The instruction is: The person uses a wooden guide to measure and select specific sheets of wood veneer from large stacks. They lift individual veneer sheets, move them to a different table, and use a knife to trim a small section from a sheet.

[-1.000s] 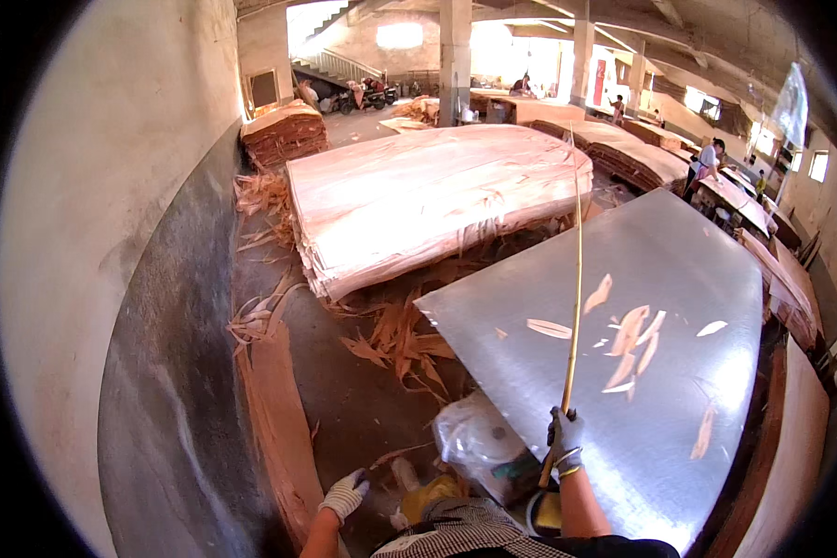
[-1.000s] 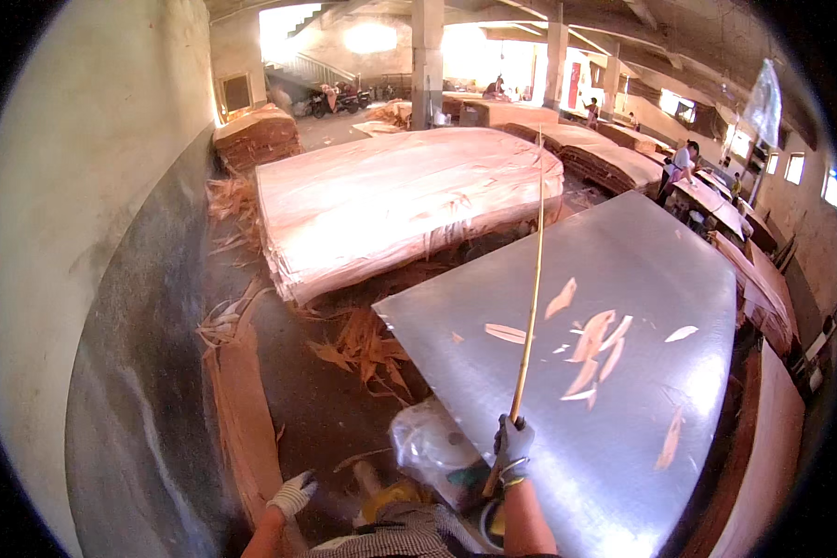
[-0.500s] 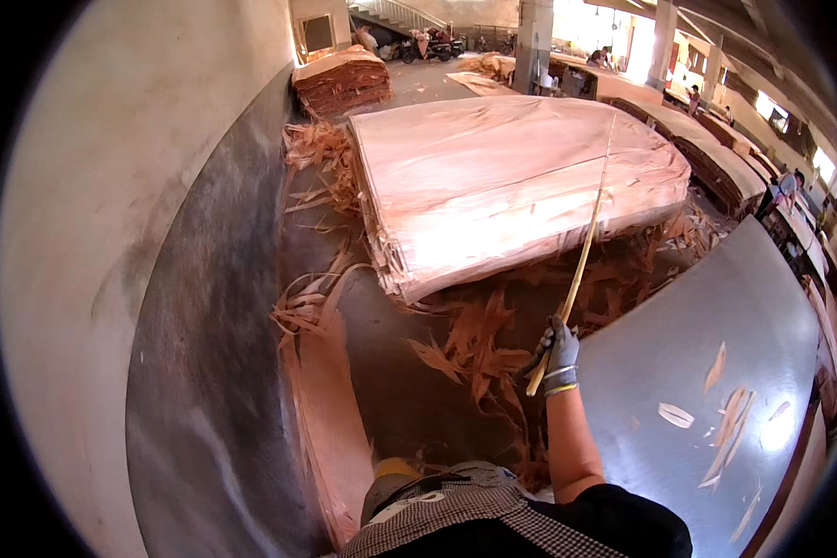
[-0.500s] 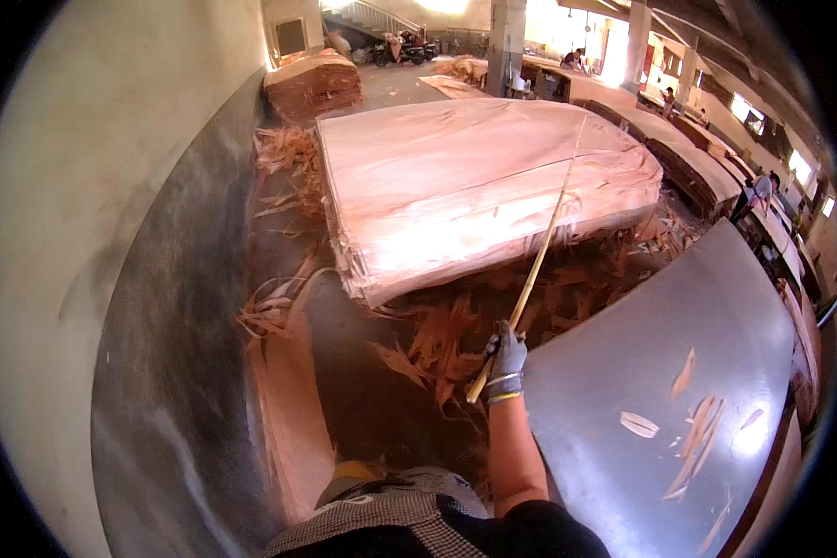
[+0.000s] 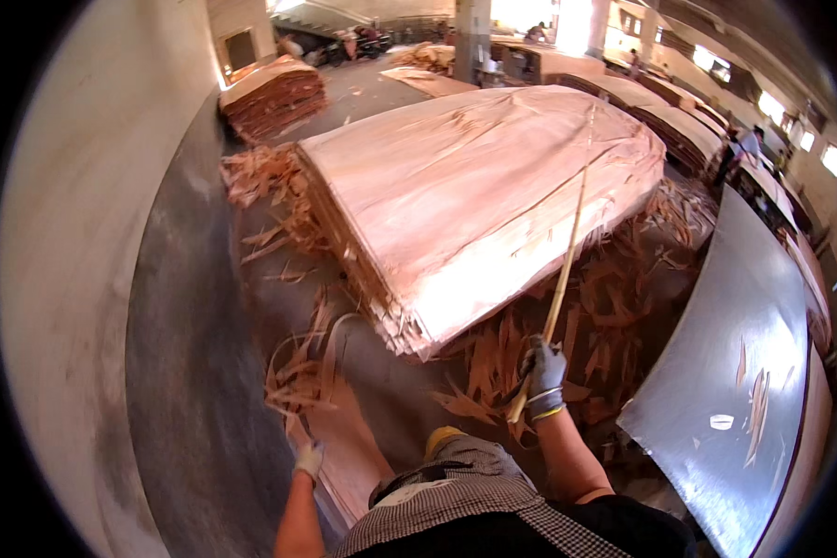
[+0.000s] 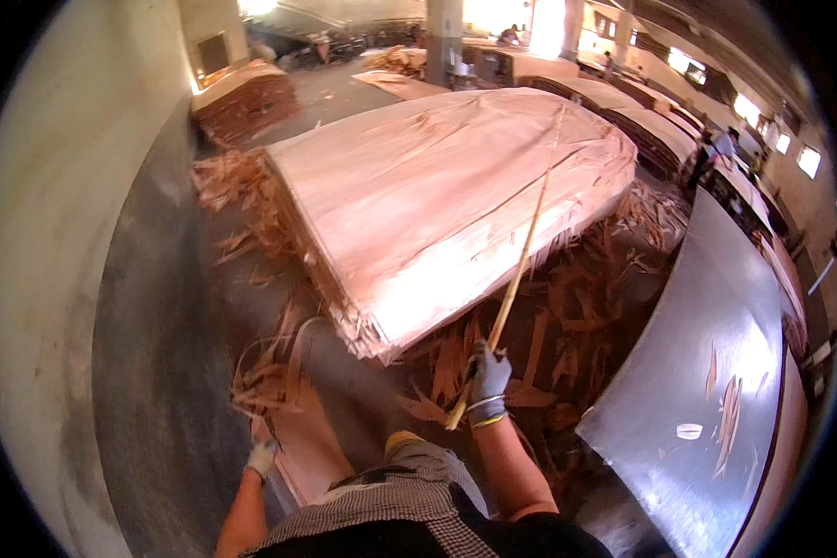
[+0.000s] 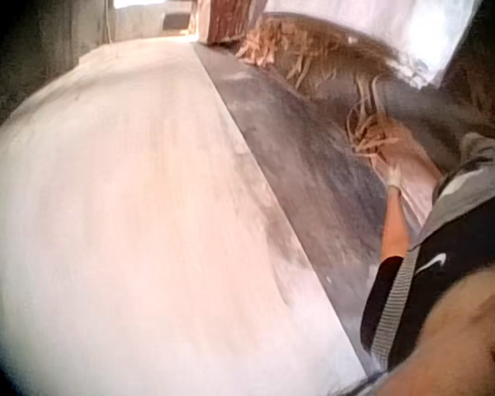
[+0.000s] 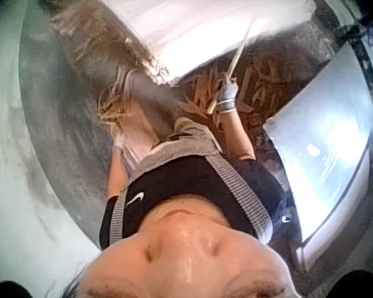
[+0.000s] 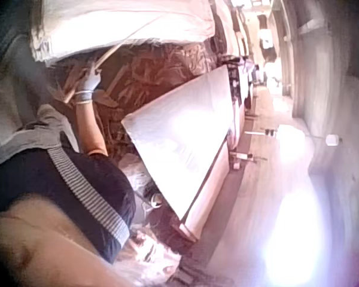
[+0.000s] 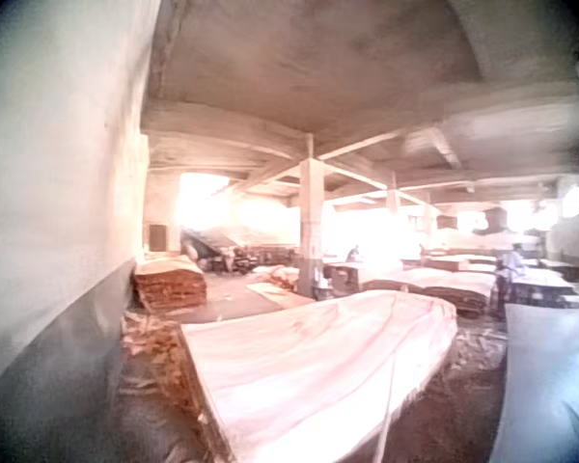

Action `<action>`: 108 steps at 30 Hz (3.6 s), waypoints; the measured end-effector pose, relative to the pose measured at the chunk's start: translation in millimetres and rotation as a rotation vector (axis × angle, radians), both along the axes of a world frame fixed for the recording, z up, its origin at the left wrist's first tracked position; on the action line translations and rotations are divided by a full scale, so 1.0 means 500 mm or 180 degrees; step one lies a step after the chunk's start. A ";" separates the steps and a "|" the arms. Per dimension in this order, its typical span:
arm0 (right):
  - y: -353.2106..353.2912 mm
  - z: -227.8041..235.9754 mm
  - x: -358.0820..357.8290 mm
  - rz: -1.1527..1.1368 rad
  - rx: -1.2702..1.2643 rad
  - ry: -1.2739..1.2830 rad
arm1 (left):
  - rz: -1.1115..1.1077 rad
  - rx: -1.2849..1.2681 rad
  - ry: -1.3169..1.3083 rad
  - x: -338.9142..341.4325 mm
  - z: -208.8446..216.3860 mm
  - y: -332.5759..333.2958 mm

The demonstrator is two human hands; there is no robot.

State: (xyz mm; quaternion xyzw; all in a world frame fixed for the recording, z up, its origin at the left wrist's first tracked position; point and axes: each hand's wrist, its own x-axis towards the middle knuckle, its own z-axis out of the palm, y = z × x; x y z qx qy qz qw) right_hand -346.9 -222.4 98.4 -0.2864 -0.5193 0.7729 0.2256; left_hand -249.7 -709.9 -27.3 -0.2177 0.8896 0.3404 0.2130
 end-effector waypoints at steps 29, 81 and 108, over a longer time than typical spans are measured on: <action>-0.383 -0.504 -0.613 -0.0255 0.1971 -0.2946 | -0.0869 0.2654 -0.0320 -1.234 0.244 -0.074; -0.975 -0.191 -1.192 0.0835 0.0013 -0.0773 | -0.2272 0.3008 -0.0938 -2.099 0.301 -0.049; -1.012 0.049 -1.166 -0.1284 -0.1769 0.0118 | -0.1859 0.3210 -0.2723 -1.951 0.075 -0.189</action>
